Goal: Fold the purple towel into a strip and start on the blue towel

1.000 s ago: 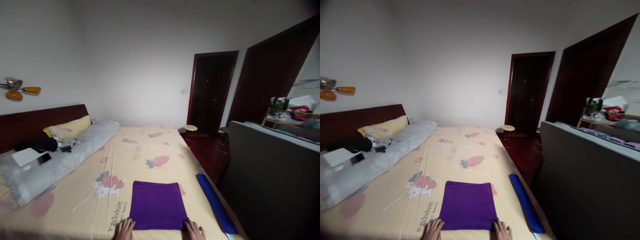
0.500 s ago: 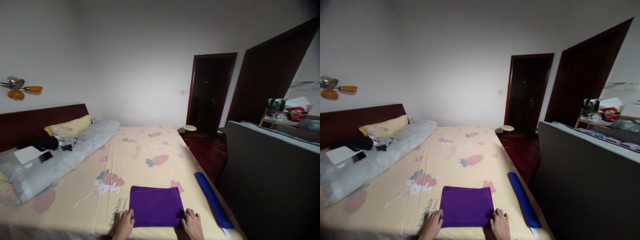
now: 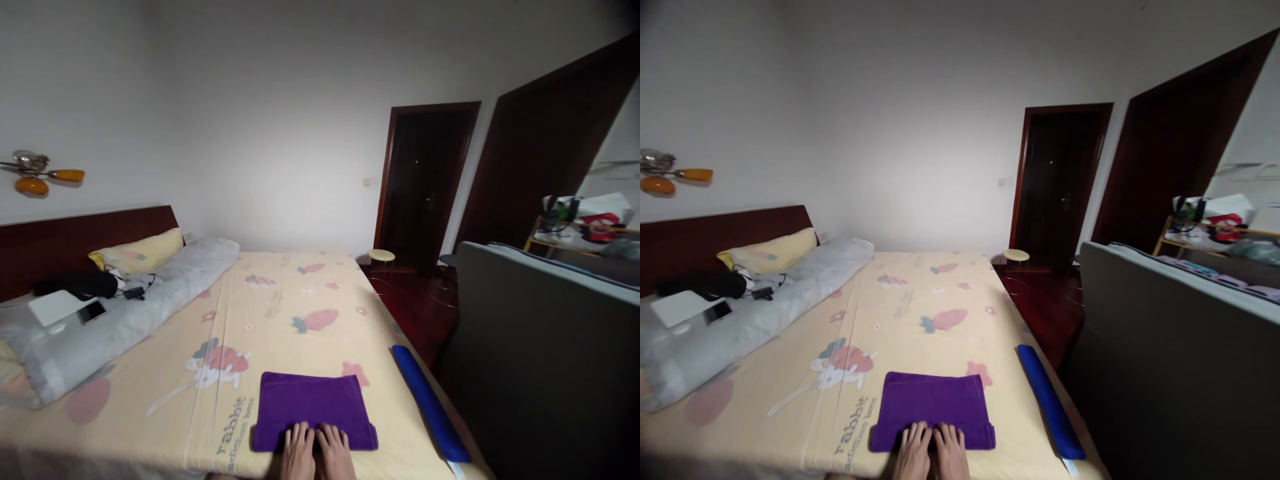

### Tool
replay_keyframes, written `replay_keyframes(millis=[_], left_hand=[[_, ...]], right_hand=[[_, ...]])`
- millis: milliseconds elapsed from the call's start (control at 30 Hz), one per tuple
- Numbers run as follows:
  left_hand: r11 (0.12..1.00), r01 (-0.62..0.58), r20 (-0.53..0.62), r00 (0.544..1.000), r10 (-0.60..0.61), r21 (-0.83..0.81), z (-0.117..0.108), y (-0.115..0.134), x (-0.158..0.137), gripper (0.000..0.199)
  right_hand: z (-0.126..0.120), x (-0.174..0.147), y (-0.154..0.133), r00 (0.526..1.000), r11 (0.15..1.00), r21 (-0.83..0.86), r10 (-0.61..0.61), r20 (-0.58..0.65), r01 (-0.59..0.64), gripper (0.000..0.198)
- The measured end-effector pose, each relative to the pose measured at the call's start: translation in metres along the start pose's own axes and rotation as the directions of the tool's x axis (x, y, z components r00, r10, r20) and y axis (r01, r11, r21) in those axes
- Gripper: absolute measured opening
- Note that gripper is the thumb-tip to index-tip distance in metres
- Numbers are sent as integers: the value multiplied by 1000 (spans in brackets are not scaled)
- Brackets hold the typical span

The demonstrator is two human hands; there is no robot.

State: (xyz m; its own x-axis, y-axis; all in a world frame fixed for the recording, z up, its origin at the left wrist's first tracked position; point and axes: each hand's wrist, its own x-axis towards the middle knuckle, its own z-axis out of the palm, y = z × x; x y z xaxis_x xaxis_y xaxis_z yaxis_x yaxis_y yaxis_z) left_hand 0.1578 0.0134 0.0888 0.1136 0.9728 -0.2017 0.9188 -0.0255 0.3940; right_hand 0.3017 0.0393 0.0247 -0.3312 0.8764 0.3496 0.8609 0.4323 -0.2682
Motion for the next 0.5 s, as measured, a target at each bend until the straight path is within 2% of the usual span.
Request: replay_keyframes(millis=[67,133,233,367,433,500], left_hand=[[1000,22,11,1000,-22,-16,-3,1,-1,59],[999,47,5,999,-47,1,-7,-14,-3,59],[993,83,-57,995,-79,85,-11,-59,-9,58],[969,137,-191,977,-97,208,-12,-114,-18,57],[963,146,-221,971,-95,227,-13,-124,-21,57],[960,170,-216,969,-122,224,-15,-123,-20,58]], right_hand=[[4,0,2,999,1000,-9,24,43,-23,47],[0,-3,18,995,998,-34,47,93,-44,48],[-13,-14,57,987,994,-77,90,136,-80,51],[-32,-27,99,979,980,-131,168,119,-152,51],[-39,-30,105,981,976,-147,173,92,-158,50],[-46,-28,101,984,977,-152,161,73,-149,48]])
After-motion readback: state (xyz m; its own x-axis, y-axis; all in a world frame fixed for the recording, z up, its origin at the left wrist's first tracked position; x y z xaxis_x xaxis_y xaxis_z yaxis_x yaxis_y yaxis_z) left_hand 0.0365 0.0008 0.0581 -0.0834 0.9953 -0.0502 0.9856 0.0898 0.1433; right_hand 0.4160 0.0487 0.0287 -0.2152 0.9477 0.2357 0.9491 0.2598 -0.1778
